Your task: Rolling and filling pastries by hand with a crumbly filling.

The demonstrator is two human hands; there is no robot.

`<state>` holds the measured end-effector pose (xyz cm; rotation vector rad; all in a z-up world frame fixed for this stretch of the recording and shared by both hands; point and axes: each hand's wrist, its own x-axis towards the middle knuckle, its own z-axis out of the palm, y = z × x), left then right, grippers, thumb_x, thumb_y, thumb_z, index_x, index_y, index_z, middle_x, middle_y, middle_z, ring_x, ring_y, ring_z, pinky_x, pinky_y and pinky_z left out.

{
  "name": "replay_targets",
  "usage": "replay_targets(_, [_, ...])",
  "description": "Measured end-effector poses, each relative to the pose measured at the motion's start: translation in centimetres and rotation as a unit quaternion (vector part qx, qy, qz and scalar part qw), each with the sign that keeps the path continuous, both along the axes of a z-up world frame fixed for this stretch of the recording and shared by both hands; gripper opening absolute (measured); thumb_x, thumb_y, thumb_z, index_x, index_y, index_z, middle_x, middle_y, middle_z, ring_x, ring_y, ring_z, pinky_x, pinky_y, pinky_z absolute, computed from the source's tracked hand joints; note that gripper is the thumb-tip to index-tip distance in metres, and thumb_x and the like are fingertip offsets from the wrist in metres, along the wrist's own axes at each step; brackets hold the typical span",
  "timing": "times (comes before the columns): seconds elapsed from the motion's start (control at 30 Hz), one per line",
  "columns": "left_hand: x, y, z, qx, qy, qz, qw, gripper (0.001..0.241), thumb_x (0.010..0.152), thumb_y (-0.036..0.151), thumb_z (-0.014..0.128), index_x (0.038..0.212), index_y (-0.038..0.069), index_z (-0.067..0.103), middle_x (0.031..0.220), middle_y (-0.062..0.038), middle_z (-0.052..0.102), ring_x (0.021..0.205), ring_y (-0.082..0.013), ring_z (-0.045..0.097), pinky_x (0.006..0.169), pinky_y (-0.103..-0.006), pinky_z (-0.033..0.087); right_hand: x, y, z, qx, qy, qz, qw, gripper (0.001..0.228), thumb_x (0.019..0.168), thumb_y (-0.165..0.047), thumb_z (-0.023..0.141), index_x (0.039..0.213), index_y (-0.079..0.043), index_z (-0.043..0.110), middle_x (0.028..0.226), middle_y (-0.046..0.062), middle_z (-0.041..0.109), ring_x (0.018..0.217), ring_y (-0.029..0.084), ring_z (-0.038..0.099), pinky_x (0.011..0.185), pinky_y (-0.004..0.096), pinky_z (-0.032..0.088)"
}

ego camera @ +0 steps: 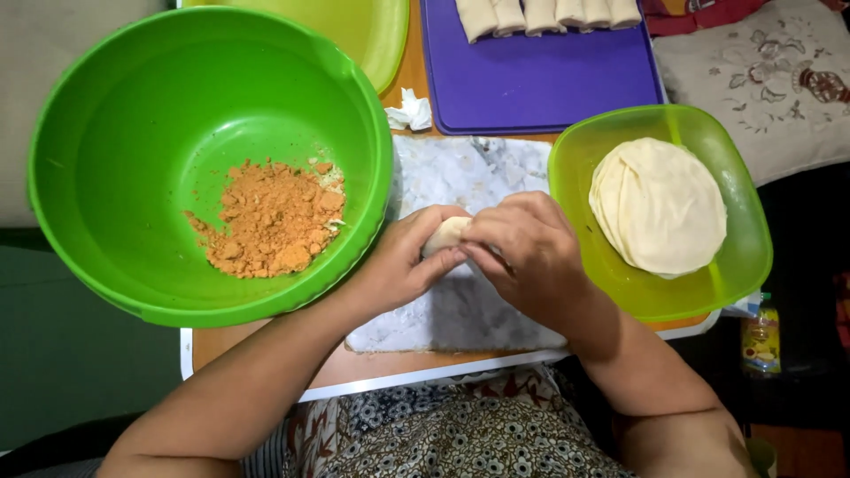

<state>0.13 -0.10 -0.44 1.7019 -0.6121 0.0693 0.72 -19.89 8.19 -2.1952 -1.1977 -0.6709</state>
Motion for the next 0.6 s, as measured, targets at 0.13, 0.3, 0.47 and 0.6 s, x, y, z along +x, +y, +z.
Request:
replay_targets(0.13, [-0.1, -0.1, -0.2, 0.005, -0.009, 0.019, 1.0, 0.038, 0.099, 0.023, 0.071, 0.129, 0.004, 0.059, 0.116, -0.017, 0.068, 0.106, -0.0296, 0.069, 0.09, -0.0378, 0.055, 0.0, 0.1, -0.4, 0.019, 0.005, 0.018, 1.0, 0.048, 0.087, -0.002, 0.086, 0.119, -0.01, 0.052, 0.107, 0.007, 0.067, 0.096, 0.029, 0.065, 0.087, 0.041, 0.054])
replay_targets(0.3, [-0.2, -0.3, -0.3, 0.011, -0.016, 0.033, 0.999, 0.038, 0.098, 0.022, 0.072, 0.128, 0.003, 0.058, 0.117, -0.017, 0.067, 0.106, -0.0311, 0.069, 0.09, -0.0387, 0.055, 0.0, 0.3, -0.9, 0.023, -0.001, -0.001, 1.0, 0.049, 0.084, 0.003, 0.086, 0.119, -0.009, 0.053, 0.102, 0.007, 0.068, 0.092, 0.029, 0.066, 0.084, 0.041, 0.054])
replay_targets(0.47, [-0.1, -0.4, -0.3, 0.015, -0.03, 0.051, 0.998, 0.038, 0.097, 0.02, 0.072, 0.128, 0.004, 0.058, 0.117, -0.017, 0.066, 0.107, -0.0318, 0.067, 0.092, -0.0397, 0.054, -0.3, 0.9, -0.5, 0.029, -0.026, -0.02, 0.999, 0.049, 0.082, 0.003, 0.087, 0.116, -0.009, 0.054, 0.101, 0.007, 0.068, 0.089, 0.03, 0.064, 0.083, 0.042, 0.053])
replay_targets(0.6, [-0.1, -0.5, -0.2, 0.02, -0.032, 0.064, 0.997, 0.038, 0.096, 0.018, 0.072, 0.128, 0.005, 0.058, 0.116, -0.017, 0.066, 0.107, -0.0321, 0.067, 0.091, -0.0401, 0.053, -0.3, 0.8, -0.9, 0.041, -0.011, -0.016, 0.999, 0.047, 0.084, 0.005, 0.086, 0.116, -0.008, 0.054, 0.102, 0.007, 0.068, 0.089, 0.029, 0.065, 0.082, 0.041, 0.053])
